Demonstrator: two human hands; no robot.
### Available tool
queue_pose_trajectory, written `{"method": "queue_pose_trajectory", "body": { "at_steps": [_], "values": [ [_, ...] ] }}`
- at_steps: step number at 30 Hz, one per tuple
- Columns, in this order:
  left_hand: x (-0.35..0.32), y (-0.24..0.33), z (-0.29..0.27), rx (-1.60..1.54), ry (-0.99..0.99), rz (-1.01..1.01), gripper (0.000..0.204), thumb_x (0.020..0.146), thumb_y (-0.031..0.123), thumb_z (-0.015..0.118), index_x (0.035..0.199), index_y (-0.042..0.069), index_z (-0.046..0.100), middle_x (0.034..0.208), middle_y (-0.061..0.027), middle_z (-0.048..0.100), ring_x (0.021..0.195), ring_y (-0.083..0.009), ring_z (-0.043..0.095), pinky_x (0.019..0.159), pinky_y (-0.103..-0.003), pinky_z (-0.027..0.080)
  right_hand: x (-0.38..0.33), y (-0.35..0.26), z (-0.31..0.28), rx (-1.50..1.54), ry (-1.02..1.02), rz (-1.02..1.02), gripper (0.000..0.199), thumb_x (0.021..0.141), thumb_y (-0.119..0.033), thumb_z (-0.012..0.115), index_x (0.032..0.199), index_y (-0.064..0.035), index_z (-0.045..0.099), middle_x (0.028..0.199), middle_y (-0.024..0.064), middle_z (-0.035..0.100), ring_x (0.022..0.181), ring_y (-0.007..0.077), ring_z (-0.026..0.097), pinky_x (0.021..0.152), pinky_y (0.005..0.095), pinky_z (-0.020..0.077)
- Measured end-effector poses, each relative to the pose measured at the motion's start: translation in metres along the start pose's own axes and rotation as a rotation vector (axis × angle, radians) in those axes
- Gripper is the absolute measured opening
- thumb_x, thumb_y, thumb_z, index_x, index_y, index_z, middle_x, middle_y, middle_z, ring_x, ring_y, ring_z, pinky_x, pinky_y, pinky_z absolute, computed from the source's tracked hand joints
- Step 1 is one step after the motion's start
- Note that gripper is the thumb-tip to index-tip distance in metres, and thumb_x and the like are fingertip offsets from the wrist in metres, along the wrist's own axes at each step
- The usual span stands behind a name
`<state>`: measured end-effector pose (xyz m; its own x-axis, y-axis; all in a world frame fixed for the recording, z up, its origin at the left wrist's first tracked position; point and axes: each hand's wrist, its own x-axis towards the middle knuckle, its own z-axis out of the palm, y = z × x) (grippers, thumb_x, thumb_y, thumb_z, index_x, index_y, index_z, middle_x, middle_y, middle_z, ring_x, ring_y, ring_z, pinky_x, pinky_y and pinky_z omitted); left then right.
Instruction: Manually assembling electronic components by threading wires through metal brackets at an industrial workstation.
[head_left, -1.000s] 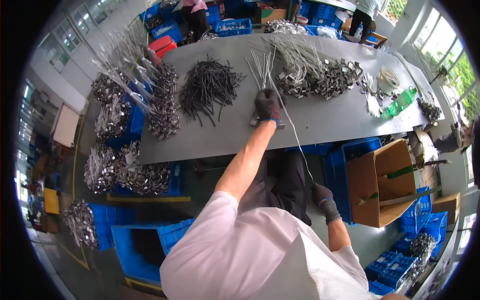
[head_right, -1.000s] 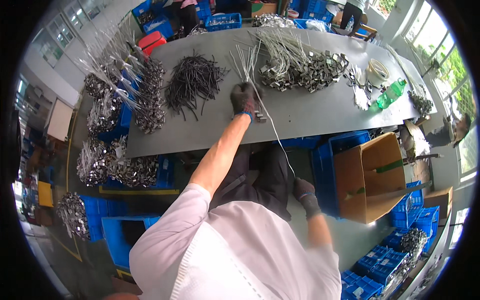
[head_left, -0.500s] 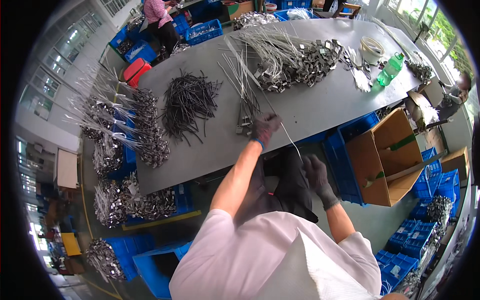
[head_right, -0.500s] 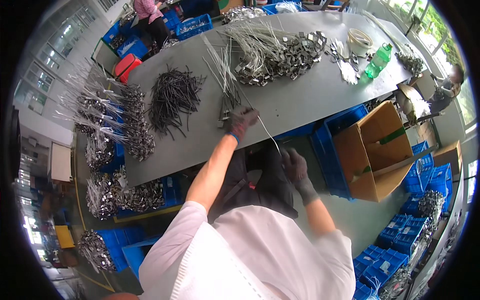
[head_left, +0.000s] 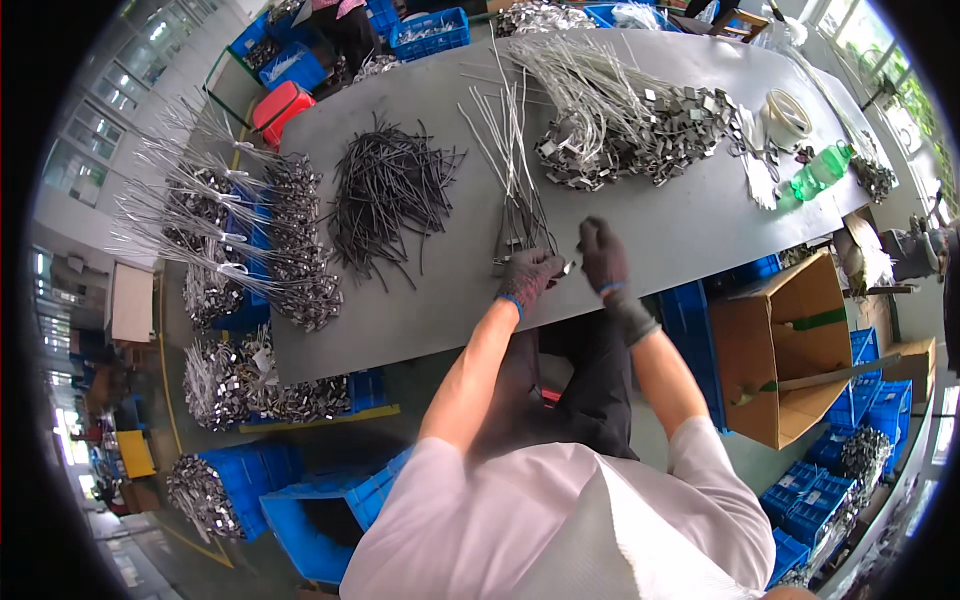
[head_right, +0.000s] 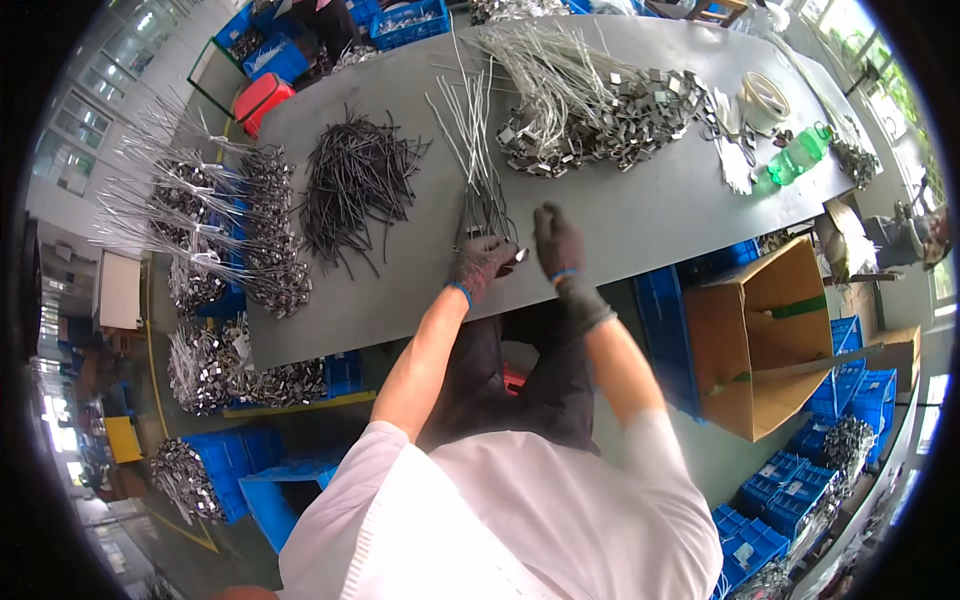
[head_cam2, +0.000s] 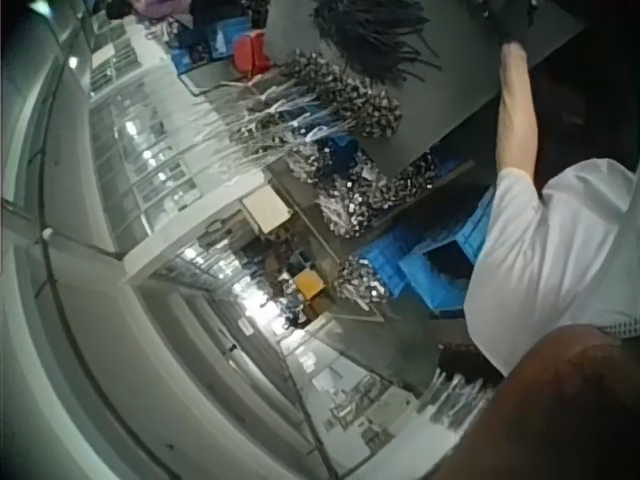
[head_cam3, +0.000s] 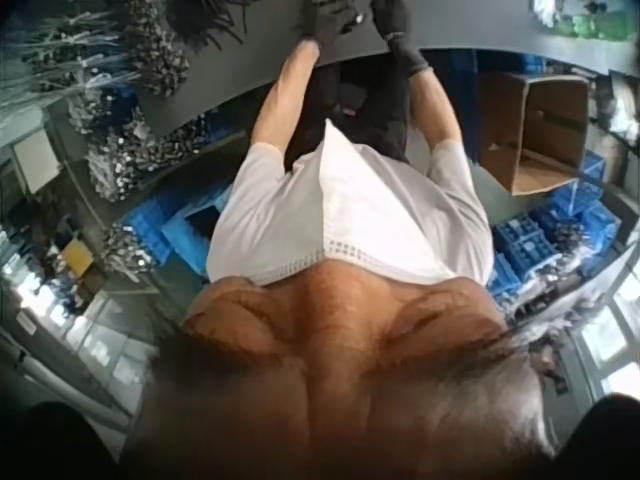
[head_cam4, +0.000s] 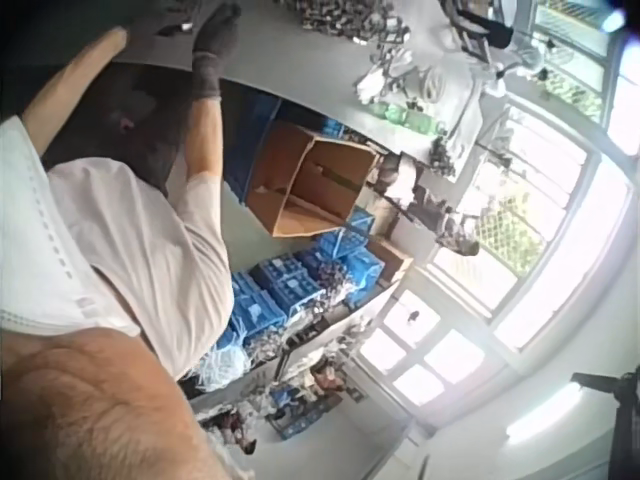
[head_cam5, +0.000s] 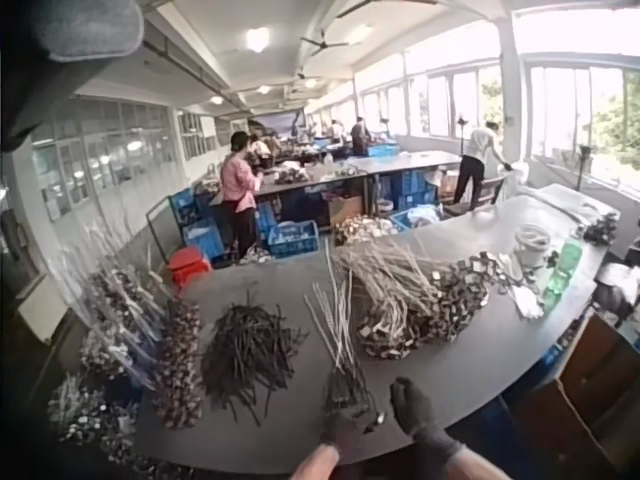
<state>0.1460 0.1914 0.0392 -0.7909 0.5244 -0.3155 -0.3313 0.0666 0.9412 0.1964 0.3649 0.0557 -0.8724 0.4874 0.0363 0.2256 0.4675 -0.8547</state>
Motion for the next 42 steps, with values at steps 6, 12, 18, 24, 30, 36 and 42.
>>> {"method": "queue_pose_trajectory", "body": {
  "at_steps": [6,12,18,24,30,36,42],
  "values": [
    [0.019,0.008,-0.069,0.539,0.411,0.283,0.030,0.089,0.032,0.064,0.101,0.006,0.070,0.082,-0.0141,0.070,0.074,-0.0295,0.068,0.069,-0.042,0.053,0.124,0.063,-0.028,-0.473,0.117,-0.104,0.053,0.096,-0.033,0.057,0.143,-0.0100,0.045,0.110,0.0281,0.068,0.102,0.0494,0.064,0.088,0.0545,0.0513],
    [0.022,-0.028,-0.180,1.079,1.072,0.057,0.027,0.085,0.031,0.062,0.094,0.006,0.061,0.093,-0.0175,0.067,0.090,-0.0419,0.068,0.078,-0.052,0.054,0.151,0.075,-0.028,-0.586,-0.097,-0.055,0.044,0.091,-0.036,0.061,0.132,-0.0188,0.057,0.113,0.0197,0.069,0.114,0.0440,0.061,0.091,0.0537,0.0502],
    [0.036,-0.021,-0.205,1.204,0.780,-0.209,0.031,0.087,0.032,0.059,0.107,0.008,0.061,0.103,-0.0212,0.070,0.096,-0.0425,0.069,0.078,-0.055,0.056,0.159,0.128,-0.009,-0.688,0.172,-0.033,0.030,0.098,-0.031,0.052,0.120,-0.0143,0.065,0.116,0.0211,0.066,0.103,0.0428,0.063,0.090,0.0517,0.0518],
    [0.049,-0.035,-0.221,1.162,0.720,-0.324,0.032,0.092,0.034,0.055,0.105,0.005,0.063,0.106,-0.0245,0.070,0.101,-0.0431,0.069,0.083,-0.053,0.056,0.186,0.110,-0.006,-0.803,0.126,-0.291,0.031,0.092,-0.033,0.058,0.114,-0.0129,0.067,0.116,0.0209,0.067,0.108,0.0415,0.063,0.090,0.0508,0.0517],
    [0.060,-0.046,-0.246,1.111,0.644,-0.291,0.035,0.094,0.035,0.055,0.104,0.003,0.063,0.109,-0.0268,0.069,0.102,-0.0457,0.067,0.086,-0.053,0.055,0.168,0.106,-0.013,-0.684,0.115,-0.078,0.034,0.094,-0.034,0.054,0.100,-0.0028,0.068,0.103,0.0244,0.069,0.093,0.0393,0.068,0.084,0.0487,0.0540],
    [0.080,-0.053,-0.253,1.100,0.528,-0.133,0.037,0.095,0.033,0.053,0.106,-0.001,0.063,0.109,-0.0301,0.067,0.104,-0.0472,0.065,0.088,-0.053,0.054,0.036,0.176,-0.047,0.294,0.114,-0.008,0.030,0.101,-0.030,0.051,0.100,-0.0033,0.063,0.096,0.0143,0.070,0.072,0.0224,0.065,0.059,0.0337,0.0528],
    [0.037,-0.050,-0.236,0.503,0.540,-0.352,0.041,0.094,0.038,0.060,0.103,-0.001,0.063,0.096,-0.0236,0.071,0.086,-0.0341,0.072,0.071,-0.045,0.059,-0.189,0.160,-0.102,-0.700,0.122,0.117,0.024,0.093,-0.007,0.055,0.117,-0.0038,0.054,0.108,0.0223,0.062,0.084,0.0447,0.065,0.075,0.0500,0.0549]
  ]
}}
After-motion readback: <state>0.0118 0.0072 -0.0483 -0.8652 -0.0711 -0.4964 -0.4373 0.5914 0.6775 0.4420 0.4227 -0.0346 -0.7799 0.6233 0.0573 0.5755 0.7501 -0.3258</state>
